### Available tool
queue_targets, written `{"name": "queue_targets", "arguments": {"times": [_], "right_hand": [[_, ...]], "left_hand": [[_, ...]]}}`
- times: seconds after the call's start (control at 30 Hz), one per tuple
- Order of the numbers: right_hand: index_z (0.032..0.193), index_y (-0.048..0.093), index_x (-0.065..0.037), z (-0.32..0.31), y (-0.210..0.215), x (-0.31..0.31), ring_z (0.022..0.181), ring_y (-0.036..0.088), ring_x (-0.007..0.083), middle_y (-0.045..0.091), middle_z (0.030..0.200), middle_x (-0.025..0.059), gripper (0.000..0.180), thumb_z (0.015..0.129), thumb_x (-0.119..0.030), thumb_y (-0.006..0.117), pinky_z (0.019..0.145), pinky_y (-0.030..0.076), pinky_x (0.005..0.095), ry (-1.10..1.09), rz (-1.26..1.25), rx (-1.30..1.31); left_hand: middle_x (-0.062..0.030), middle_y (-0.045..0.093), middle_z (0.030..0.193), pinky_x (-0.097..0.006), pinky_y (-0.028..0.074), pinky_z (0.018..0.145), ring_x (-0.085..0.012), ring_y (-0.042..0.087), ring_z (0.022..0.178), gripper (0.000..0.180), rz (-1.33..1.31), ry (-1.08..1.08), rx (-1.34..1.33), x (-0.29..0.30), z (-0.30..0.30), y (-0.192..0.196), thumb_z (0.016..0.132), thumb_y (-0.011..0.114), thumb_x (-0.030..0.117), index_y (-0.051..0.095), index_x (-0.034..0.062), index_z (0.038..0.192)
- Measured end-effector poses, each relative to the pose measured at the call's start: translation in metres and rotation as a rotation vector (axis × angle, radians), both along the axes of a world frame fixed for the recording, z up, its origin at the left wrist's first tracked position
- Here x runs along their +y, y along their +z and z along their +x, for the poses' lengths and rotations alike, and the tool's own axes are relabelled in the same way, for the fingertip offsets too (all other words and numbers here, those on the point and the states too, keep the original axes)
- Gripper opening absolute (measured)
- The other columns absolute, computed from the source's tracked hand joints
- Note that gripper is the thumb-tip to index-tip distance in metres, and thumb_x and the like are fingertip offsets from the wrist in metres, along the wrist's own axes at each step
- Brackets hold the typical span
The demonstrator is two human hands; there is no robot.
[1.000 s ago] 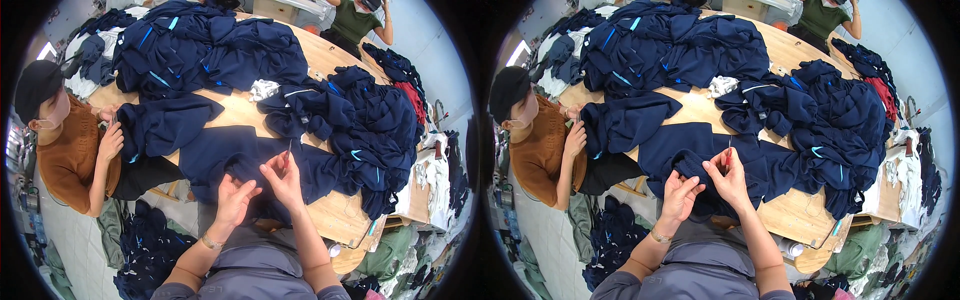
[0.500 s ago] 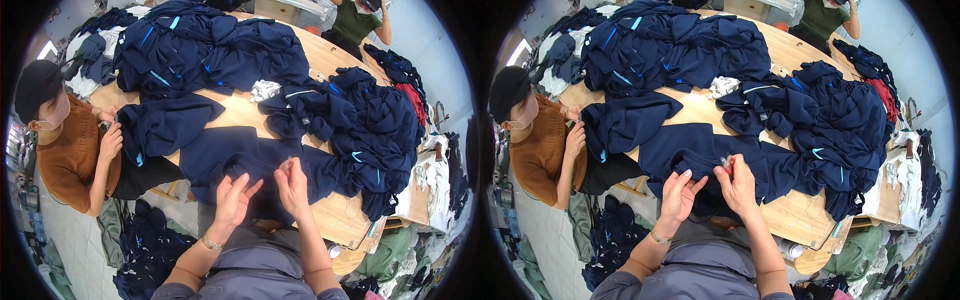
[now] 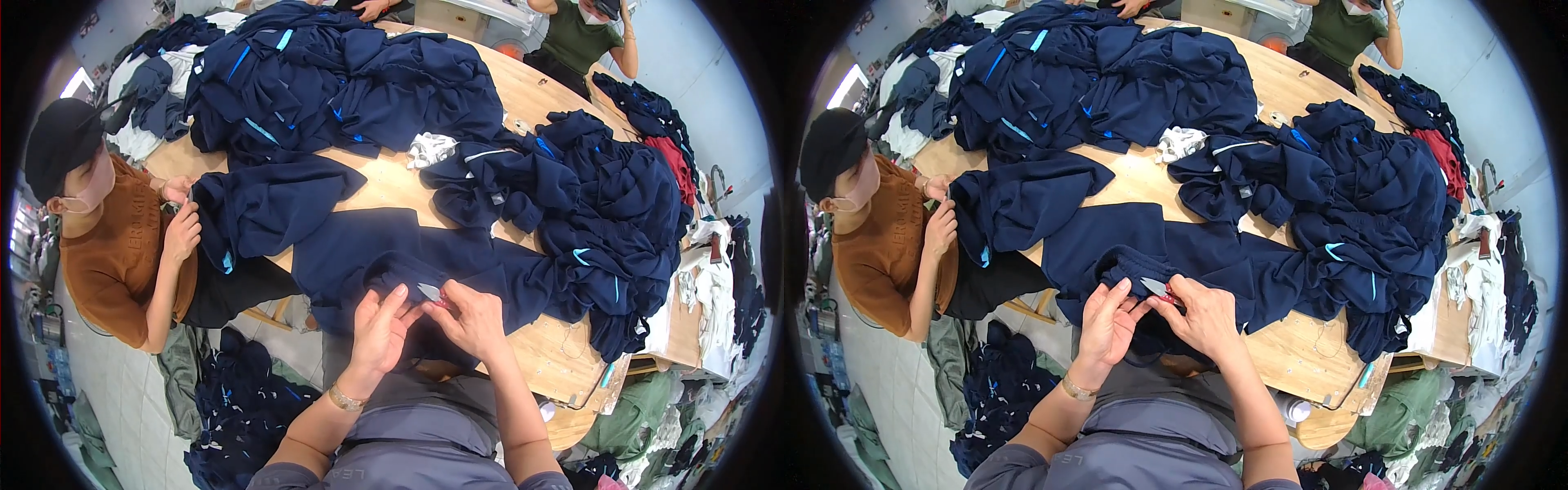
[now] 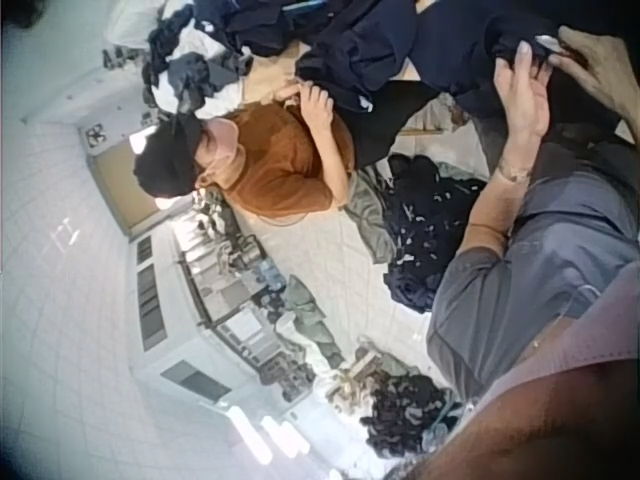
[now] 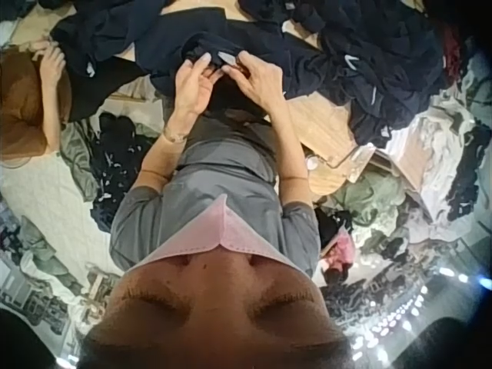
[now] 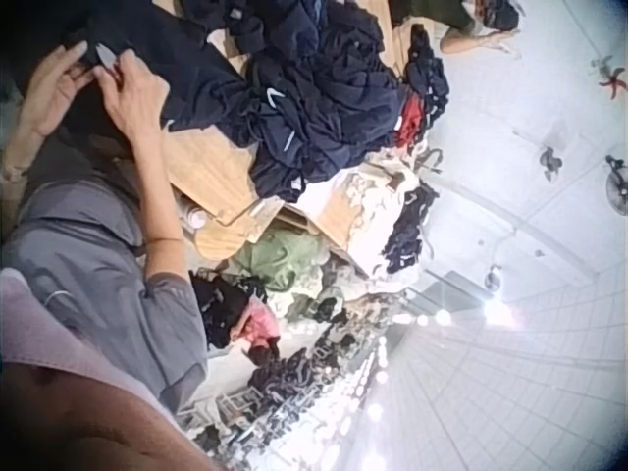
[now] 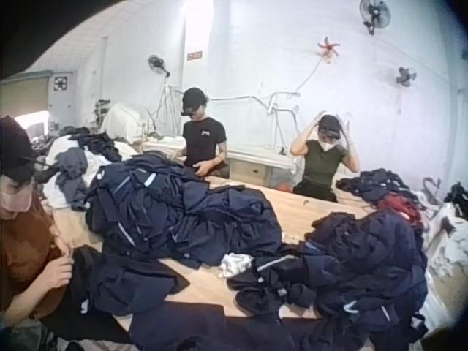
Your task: The recorder is trimming excess threads from blue garments using thread snips in a factory setting.
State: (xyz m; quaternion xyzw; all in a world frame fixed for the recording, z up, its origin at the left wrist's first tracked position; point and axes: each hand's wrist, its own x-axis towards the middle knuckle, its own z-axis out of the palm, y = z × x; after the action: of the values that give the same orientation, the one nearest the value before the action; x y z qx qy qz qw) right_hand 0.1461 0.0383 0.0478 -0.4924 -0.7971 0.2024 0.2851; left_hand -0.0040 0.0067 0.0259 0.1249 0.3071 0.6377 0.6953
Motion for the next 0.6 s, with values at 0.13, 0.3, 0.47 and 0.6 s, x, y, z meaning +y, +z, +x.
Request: {"name": "queue_targets", "arguments": {"times": [0.13, 0.3, 0.47, 0.6], "right_hand": [[0.068, 0.048, -0.006, -0.001, 0.002, 0.000, 0.050, 0.052, 0.0275, 0.051, 0.057, 0.0096, 0.033, 0.076, -0.032, 0.067, 0.046, 0.038, 0.0332, 0.011, 0.020, -0.022], [0.072, 0.048, -0.005, 0.004, -0.006, 0.004, 0.051, 0.050, 0.0232, 0.050, 0.059, 0.0082, 0.027, 0.079, -0.025, 0.065, 0.048, 0.037, 0.0312, -0.045, -0.053, 0.149], [0.080, 0.041, -0.003, -0.004, -0.032, 0.030, 0.060, 0.041, 0.0189, 0.041, 0.066, 0.0069, 0.028, 0.083, -0.020, 0.062, 0.057, 0.035, 0.0281, -0.023, -0.147, 0.561], [0.074, 0.033, -0.007, -0.006, -0.032, 0.032, 0.065, 0.031, 0.0068, 0.034, 0.068, -0.0011, 0.031, 0.083, -0.009, 0.063, 0.056, 0.030, 0.0216, -0.021, -0.326, 0.676]], "left_hand": [[-0.0099, 0.060, 0.103, -0.036, 0.051, 0.085, -0.0172, 0.061, 0.095, 0.015, 0.022, 0.013, 0.047, -0.001, 0.001, -0.003, 0.092, 0.048, 0.008, 0.048, 0.0037, 0.106], [-0.0114, 0.059, 0.106, -0.038, 0.051, 0.087, -0.0179, 0.060, 0.097, 0.017, 0.034, 0.042, 0.091, -0.002, 0.003, -0.005, 0.092, 0.049, 0.008, 0.046, 0.0035, 0.108], [-0.0017, 0.061, 0.090, -0.038, 0.051, 0.085, -0.0141, 0.061, 0.082, 0.011, -0.073, -0.087, 0.008, 0.003, 0.008, 0.006, 0.091, 0.052, 0.007, 0.051, 0.0038, 0.101], [-0.0121, 0.059, 0.093, -0.029, 0.051, 0.070, -0.0169, 0.060, 0.085, 0.021, 0.012, -0.302, 1.240, -0.010, -0.010, 0.003, 0.084, 0.064, 0.018, 0.055, 0.0026, 0.095]]}}
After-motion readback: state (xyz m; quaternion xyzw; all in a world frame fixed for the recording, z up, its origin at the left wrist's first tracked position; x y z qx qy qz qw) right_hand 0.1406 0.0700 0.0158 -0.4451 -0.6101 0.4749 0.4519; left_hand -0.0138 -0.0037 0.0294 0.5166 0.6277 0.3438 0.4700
